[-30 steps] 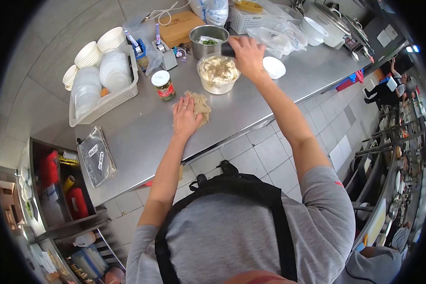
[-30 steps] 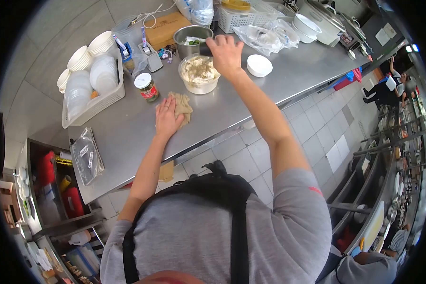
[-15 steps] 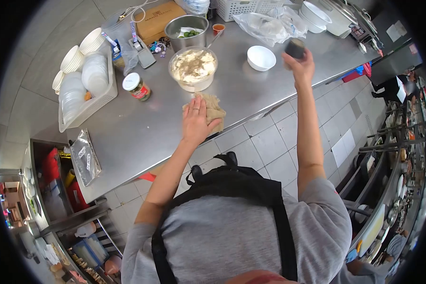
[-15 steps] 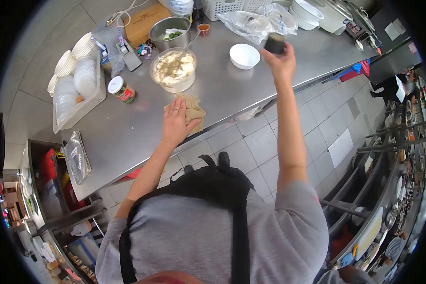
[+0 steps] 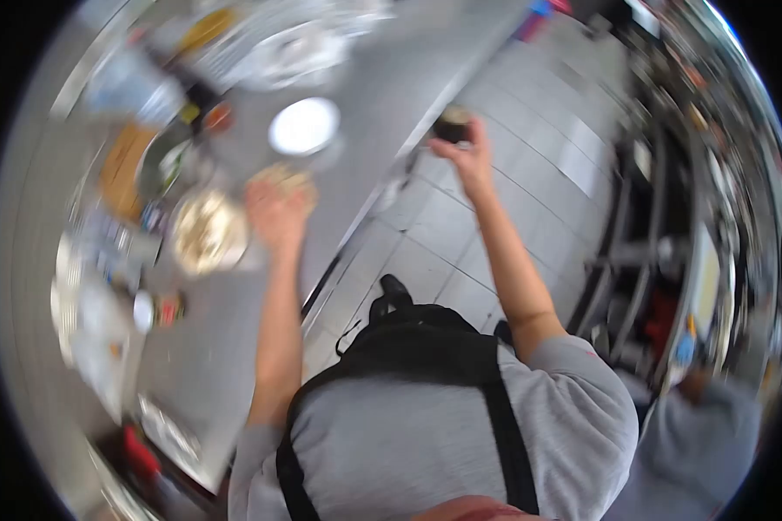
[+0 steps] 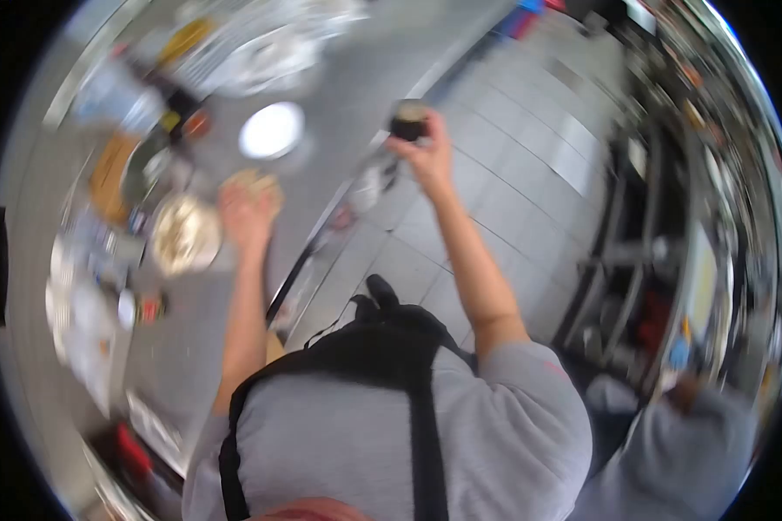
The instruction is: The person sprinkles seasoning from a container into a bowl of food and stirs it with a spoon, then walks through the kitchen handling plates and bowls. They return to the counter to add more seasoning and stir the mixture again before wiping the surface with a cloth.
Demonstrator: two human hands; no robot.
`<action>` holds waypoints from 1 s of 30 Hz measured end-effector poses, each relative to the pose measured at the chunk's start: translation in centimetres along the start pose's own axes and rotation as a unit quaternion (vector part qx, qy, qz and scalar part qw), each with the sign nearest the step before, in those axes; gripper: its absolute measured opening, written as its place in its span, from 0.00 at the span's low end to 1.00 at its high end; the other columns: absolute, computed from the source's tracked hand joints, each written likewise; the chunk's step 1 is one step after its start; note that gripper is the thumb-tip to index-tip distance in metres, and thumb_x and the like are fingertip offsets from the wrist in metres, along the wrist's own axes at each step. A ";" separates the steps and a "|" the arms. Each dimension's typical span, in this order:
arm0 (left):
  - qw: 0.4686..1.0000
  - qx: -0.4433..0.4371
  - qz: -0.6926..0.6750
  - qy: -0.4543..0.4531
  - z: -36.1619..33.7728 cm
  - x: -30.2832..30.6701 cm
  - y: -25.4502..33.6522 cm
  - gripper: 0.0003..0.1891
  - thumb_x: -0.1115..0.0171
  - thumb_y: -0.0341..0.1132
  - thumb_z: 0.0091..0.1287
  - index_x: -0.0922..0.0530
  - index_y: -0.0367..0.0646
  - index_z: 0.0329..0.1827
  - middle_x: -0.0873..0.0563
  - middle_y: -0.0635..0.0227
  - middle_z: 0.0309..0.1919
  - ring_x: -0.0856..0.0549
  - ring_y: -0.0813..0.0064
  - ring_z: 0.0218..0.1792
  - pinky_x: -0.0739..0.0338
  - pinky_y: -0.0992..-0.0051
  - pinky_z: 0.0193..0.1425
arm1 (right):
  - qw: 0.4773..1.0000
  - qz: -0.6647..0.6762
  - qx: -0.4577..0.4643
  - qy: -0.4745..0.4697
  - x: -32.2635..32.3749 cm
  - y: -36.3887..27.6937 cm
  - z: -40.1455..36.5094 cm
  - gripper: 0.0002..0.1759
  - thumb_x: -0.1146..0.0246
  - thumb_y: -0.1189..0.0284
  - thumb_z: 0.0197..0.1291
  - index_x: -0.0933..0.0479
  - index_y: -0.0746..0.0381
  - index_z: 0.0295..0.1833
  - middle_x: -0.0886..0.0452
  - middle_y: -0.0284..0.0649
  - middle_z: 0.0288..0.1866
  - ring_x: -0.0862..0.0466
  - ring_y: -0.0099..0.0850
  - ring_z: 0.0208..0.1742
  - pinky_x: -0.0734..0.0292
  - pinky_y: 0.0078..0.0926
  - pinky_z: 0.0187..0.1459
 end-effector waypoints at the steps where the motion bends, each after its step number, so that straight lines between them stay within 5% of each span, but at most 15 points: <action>1: 0.999 -0.023 0.006 0.020 0.4 0.1 0.0 0.30 0.43 0.51 0.61 0.25 0.26 0.50 0.21 0.43 0.49 0.25 0.50 0.56 0.39 0.59 0.67 | 1.000 0.000 -0.005 0.022 1.3 -0.1 -1.0 0.34 0.23 0.72 0.36 0.30 0.61 0.52 0.22 0.36 0.43 0.24 0.27 0.46 0.27 0.28 0.48; 6: 0.991 0.026 -0.094 -0.089 0.3 0.8 -0.6 0.47 0.41 0.62 0.58 0.41 0.26 0.65 0.34 0.38 0.62 0.35 0.43 0.63 0.42 0.52 0.67 | 0.980 -0.099 -0.005 0.175 9.0 -1.7 -7.3 0.40 0.22 0.69 0.33 0.32 0.61 0.56 0.21 0.38 0.44 0.24 0.27 0.48 0.29 0.27 0.51; 9: 0.982 -0.064 -0.155 0.086 -0.4 4.1 2.6 0.43 0.37 0.56 0.58 0.41 0.36 0.68 0.40 0.39 0.66 0.39 0.42 0.65 0.43 0.51 0.66 | 0.954 -0.124 -0.032 0.272 15.3 -4.5 -12.4 0.40 0.23 0.70 0.33 0.32 0.60 0.57 0.22 0.37 0.45 0.24 0.28 0.48 0.29 0.26 0.52; 15: 0.943 -0.082 -0.319 0.040 1.3 7.9 15.4 0.41 0.33 0.43 0.57 0.44 0.43 0.71 0.56 0.41 0.71 0.48 0.43 0.70 0.45 0.51 0.68 | 0.889 -0.129 -0.027 0.439 25.7 -9.2 -20.5 0.38 0.24 0.73 0.34 0.31 0.60 0.57 0.23 0.36 0.49 0.27 0.28 0.53 0.34 0.27 0.57; 19: 0.875 -0.172 -0.451 0.038 3.3 8.8 27.4 0.43 0.31 0.33 0.52 0.45 0.43 0.71 0.56 0.44 0.71 0.51 0.45 0.72 0.48 0.54 0.71 | 0.847 -0.132 -0.003 0.516 32.7 -8.5 -23.5 0.37 0.25 0.75 0.35 0.31 0.60 0.56 0.23 0.35 0.47 0.25 0.27 0.50 0.32 0.26 0.54; 23: 0.782 -0.283 -0.555 0.002 2.4 9.8 39.4 0.42 0.33 0.35 0.52 0.45 0.42 0.70 0.58 0.45 0.72 0.53 0.45 0.72 0.53 0.53 0.72 | 0.822 -0.094 0.017 0.561 39.5 -7.3 -24.4 0.38 0.25 0.76 0.35 0.32 0.61 0.57 0.23 0.35 0.48 0.25 0.26 0.50 0.30 0.25 0.53; 29: 0.808 -0.365 -0.454 -0.086 2.0 4.9 52.7 0.43 0.32 0.37 0.52 0.46 0.43 0.71 0.59 0.47 0.73 0.55 0.44 0.72 0.52 0.52 0.72 | 0.791 -0.081 0.052 0.605 49.9 -8.7 -23.8 0.38 0.24 0.74 0.37 0.33 0.62 0.58 0.24 0.35 0.48 0.26 0.25 0.51 0.32 0.25 0.55; 30: 0.808 -0.364 -0.453 -0.093 2.2 3.7 54.1 0.39 0.33 0.35 0.53 0.41 0.45 0.69 0.53 0.48 0.72 0.52 0.43 0.71 0.50 0.51 0.71 | 0.783 -0.090 0.061 0.612 51.7 -9.1 -23.6 0.38 0.25 0.75 0.37 0.33 0.62 0.57 0.24 0.35 0.48 0.26 0.25 0.51 0.32 0.25 0.55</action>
Point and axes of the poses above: each hand's wrist, its own z-axis towards the middle knuckle, its own x-axis out of the back of the hand, y = z × x, the point moved 4 cm from there along z, towards the middle knuckle
